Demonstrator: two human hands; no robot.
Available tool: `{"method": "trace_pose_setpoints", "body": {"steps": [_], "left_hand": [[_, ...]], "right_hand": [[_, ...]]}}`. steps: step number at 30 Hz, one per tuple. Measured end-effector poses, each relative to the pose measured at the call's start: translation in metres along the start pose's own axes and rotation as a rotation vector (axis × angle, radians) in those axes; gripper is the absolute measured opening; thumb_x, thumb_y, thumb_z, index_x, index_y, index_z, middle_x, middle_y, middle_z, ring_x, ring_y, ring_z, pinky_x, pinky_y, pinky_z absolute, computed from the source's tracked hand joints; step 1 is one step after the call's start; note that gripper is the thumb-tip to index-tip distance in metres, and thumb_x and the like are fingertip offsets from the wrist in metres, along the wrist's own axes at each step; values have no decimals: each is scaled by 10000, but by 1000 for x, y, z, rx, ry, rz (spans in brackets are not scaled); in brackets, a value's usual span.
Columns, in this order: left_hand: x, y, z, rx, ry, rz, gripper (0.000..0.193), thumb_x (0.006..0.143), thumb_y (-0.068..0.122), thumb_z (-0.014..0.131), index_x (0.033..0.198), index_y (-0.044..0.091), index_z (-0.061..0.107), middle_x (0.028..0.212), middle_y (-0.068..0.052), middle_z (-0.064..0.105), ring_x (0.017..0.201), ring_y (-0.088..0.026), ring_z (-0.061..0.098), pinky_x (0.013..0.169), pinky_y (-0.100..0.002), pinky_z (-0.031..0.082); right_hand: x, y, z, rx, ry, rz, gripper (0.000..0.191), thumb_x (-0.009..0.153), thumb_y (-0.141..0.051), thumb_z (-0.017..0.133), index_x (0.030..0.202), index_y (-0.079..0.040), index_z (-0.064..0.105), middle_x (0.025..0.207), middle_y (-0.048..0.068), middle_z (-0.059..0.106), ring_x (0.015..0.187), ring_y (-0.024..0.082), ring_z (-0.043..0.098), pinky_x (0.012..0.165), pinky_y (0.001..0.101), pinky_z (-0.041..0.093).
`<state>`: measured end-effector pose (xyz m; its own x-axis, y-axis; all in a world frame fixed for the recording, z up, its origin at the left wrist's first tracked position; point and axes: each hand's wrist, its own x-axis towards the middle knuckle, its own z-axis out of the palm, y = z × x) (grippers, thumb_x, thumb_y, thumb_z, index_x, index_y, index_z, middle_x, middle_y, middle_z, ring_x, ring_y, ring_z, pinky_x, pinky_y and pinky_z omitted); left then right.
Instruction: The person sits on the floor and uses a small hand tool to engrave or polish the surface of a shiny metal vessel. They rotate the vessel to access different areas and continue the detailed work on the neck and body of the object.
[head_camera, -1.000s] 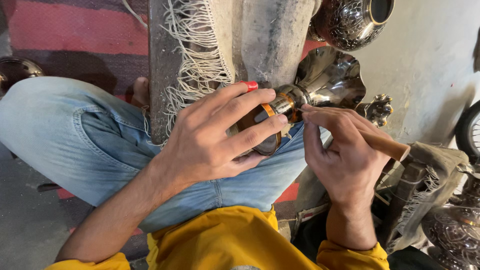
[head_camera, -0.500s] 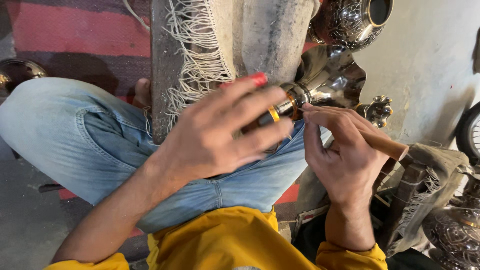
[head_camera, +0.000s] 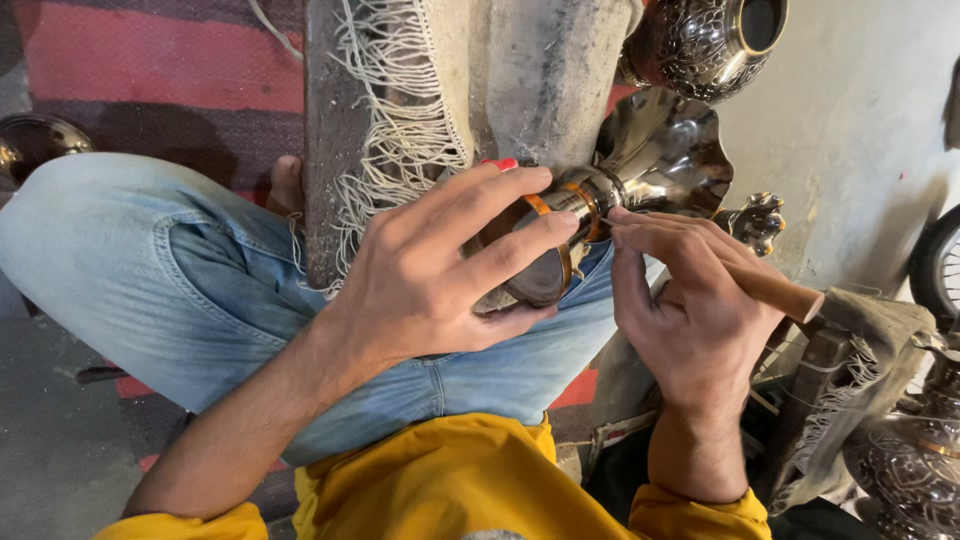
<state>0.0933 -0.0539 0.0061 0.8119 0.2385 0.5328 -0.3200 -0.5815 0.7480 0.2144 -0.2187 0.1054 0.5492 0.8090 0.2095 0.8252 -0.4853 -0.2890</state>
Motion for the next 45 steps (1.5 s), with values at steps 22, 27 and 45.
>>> {"method": "trace_pose_setpoints", "body": {"steps": [22,27,45], "left_hand": [[1,3,0,50,-23,-42,761,705,389,942,1357,168,617,1374,-115,587,1249,-319,620,1010,-448,616],[4,-8,1,251,-14,256,357,1037,211,752,1373,234,632,1482,-52,570,1341,-265,599,1066,-378,619],[-3,-6,1,3,-35,59,781,715,289,993,1390,189,612,1482,-85,560,1339,-330,609,1070,-442,612]], "right_hand": [[-10,10,3,50,-9,5,142,925,62,780,984,-32,690,1073,69,771,1001,188,773,862,265,597],[-6,6,3,14,11,19,157,893,73,780,980,-31,701,1070,80,770,957,203,764,817,287,581],[-14,13,4,25,10,28,115,948,35,794,965,-37,706,1050,60,775,970,180,772,848,268,591]]}}
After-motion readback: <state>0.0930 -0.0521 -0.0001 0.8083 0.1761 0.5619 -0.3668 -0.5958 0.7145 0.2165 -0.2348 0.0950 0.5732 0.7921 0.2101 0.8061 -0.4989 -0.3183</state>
